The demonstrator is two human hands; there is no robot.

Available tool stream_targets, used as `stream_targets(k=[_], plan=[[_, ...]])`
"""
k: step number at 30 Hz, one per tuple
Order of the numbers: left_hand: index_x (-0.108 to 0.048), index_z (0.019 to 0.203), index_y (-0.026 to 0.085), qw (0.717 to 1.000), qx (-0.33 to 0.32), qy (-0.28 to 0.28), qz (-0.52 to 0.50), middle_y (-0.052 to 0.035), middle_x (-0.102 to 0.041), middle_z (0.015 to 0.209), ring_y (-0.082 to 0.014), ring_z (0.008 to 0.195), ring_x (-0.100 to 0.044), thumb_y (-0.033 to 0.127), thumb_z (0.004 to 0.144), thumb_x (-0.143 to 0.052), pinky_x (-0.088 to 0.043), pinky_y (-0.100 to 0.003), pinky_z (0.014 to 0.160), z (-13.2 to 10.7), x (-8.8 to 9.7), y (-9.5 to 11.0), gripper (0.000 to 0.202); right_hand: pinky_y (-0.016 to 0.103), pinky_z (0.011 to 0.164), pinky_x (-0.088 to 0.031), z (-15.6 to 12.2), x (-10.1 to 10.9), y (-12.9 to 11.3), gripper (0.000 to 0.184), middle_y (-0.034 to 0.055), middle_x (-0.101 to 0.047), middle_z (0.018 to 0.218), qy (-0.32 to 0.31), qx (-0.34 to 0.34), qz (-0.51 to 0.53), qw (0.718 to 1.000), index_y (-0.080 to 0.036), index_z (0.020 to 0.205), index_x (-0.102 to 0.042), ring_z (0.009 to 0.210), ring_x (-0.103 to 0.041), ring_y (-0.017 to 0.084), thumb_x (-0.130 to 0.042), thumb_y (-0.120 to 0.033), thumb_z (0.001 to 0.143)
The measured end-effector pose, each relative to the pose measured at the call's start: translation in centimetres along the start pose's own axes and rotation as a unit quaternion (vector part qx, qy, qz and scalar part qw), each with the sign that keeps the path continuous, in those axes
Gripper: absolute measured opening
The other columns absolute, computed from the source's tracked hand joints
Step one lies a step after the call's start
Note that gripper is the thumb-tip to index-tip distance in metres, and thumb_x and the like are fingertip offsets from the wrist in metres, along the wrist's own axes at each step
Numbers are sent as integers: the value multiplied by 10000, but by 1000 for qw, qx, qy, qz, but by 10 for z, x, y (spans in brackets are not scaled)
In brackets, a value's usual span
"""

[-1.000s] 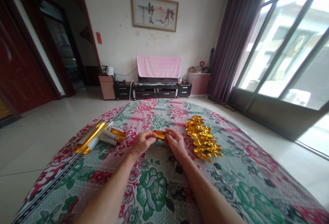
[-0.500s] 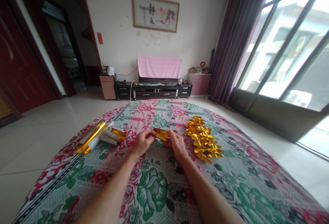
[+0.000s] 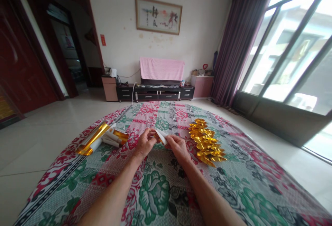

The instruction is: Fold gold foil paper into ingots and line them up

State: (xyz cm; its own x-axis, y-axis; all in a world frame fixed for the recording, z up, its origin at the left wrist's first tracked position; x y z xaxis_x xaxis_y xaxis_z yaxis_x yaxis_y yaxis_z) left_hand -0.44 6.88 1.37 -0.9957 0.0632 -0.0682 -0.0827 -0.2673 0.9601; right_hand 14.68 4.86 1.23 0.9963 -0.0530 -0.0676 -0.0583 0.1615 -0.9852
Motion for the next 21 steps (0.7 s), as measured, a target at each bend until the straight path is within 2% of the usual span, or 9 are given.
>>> stream_targets(k=[3, 6, 14, 21], plan=[[-509, 1025, 180, 1000, 2, 14, 9, 1, -648, 799, -113, 625, -574, 153, 593, -540, -436, -209, 588, 1, 2, -3, 433, 224, 501, -425, -1, -1, -3, 284, -19, -565, 527, -9, 10, -6, 1000, -174, 647, -677, 492, -498, 114, -640, -455, 661], [-490, 1118, 176, 1000, 5, 11, 2, 1, -637, 804, -99, 599, -537, 145, 595, -526, -401, -194, 544, 0, 3, -3, 525, 219, 510, -422, -2, -3, -4, 236, -26, -568, 554, -20, 11, 5, 1000, -179, 669, -666, 504, -494, 107, -660, -414, 643], [-586, 960, 165, 999, 15, -10, -30, 12, -641, 742, -109, 632, -550, 161, 607, -523, -416, -197, 584, -1, -2, 0, 359, 217, 530, -424, -2, -6, -3, 207, -29, -592, 622, -36, -5, 25, 999, -181, 759, -653, 523, -507, 97, -669, -339, 627], [-575, 1004, 146, 999, 13, -6, -42, 10, -640, 734, -98, 605, -548, 143, 602, -532, -416, -191, 575, 2, -2, -4, 404, 206, 504, -392, -2, -4, -1, 224, -33, -539, 575, -52, 10, -7, 999, -167, 724, -643, 510, -464, 91, -632, -385, 671]])
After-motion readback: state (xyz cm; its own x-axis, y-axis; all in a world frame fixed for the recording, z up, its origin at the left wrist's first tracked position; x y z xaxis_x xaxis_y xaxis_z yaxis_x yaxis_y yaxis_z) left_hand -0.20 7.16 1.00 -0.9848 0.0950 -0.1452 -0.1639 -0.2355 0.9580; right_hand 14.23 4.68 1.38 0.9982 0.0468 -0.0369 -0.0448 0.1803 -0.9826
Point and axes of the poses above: each hand's wrist, its own z-axis towards the middle knuckle, its own x-axis out of the back of the hand, y = z × x, the point moved 5 cm from there along z, towards the middle knuckle
